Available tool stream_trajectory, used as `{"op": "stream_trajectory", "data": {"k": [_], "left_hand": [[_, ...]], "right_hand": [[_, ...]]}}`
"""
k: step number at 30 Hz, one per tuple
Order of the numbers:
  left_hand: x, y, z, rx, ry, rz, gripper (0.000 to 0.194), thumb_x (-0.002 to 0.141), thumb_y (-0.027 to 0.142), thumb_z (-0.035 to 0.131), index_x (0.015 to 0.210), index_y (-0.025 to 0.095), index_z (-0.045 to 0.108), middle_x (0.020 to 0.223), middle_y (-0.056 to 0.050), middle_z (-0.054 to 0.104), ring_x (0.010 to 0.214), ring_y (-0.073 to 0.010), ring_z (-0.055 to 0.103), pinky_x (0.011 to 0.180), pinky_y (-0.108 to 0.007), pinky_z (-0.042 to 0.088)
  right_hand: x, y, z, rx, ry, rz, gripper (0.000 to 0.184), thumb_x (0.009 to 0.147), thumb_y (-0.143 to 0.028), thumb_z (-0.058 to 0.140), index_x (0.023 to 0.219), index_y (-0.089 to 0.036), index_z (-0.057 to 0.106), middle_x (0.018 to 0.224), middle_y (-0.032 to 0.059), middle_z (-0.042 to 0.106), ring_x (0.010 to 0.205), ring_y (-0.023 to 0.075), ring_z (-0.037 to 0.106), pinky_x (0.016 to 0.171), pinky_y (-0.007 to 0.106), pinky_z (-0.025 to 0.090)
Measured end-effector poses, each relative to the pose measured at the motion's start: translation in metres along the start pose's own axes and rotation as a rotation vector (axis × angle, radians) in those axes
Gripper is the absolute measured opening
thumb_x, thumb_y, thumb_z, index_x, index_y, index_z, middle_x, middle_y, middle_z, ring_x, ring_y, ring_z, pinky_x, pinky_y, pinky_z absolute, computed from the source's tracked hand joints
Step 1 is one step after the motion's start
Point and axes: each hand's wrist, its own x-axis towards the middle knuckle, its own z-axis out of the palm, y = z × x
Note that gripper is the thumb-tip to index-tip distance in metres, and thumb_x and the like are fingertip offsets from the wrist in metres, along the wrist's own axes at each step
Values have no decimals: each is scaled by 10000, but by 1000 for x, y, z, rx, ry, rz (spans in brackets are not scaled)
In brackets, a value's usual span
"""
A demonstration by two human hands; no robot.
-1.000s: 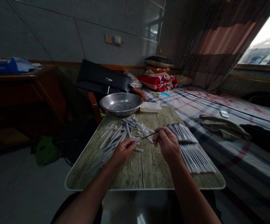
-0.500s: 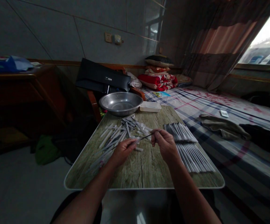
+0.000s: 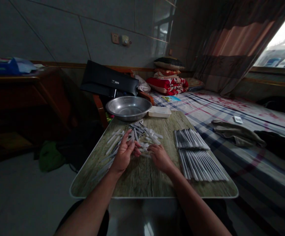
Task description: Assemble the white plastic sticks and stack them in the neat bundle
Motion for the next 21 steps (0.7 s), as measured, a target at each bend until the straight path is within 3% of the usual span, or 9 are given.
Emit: {"op": "stream_trajectory", "data": {"k": [6, 13, 15, 18, 21], "left_hand": [[0, 5, -3, -51, 78, 14, 767, 809, 260, 624, 1475, 340, 252, 865, 9, 606, 615, -117, 625, 576, -269, 565], [4, 9, -6, -131, 97, -102, 738, 726, 227, 659, 1393, 339, 362, 802, 38, 558, 602, -120, 612, 515, -250, 551], [5, 7, -7, -136, 62, -147, 665, 723, 229, 653, 1332, 320, 402, 774, 51, 547, 505, -81, 542, 425, -187, 471], [5, 4, -6, -125, 6, -202, 552, 762, 285, 635, 1270, 303, 420, 708, 74, 519, 379, -25, 357, 329, -108, 252], [5, 2, -5, -116, -25, -228, 497, 800, 354, 620, 1249, 300, 416, 668, 85, 496, 364, -22, 305, 330, -103, 195]], "right_hand": [[-1, 3, 12, -148, -61, 26, 379, 842, -70, 474, 1161, -143, 665, 1288, 115, 605, 1179, 235, 513, 1027, 360, 361], [26, -5, -5, -197, -93, 27, 371, 851, -65, 451, 1148, -140, 662, 1234, 118, 636, 1153, 212, 539, 1021, 329, 344], [47, -6, -7, -275, -109, 55, 368, 856, -73, 450, 1147, -137, 666, 1190, 130, 651, 1119, 219, 555, 998, 322, 354], [82, -4, -1, -400, -145, 118, 356, 865, -89, 457, 1142, -139, 675, 1131, 145, 663, 1072, 232, 573, 955, 320, 377], [108, 1, 9, -475, -169, 165, 363, 866, -84, 464, 1140, -177, 683, 1134, 139, 656, 1054, 241, 575, 918, 335, 399]]}}
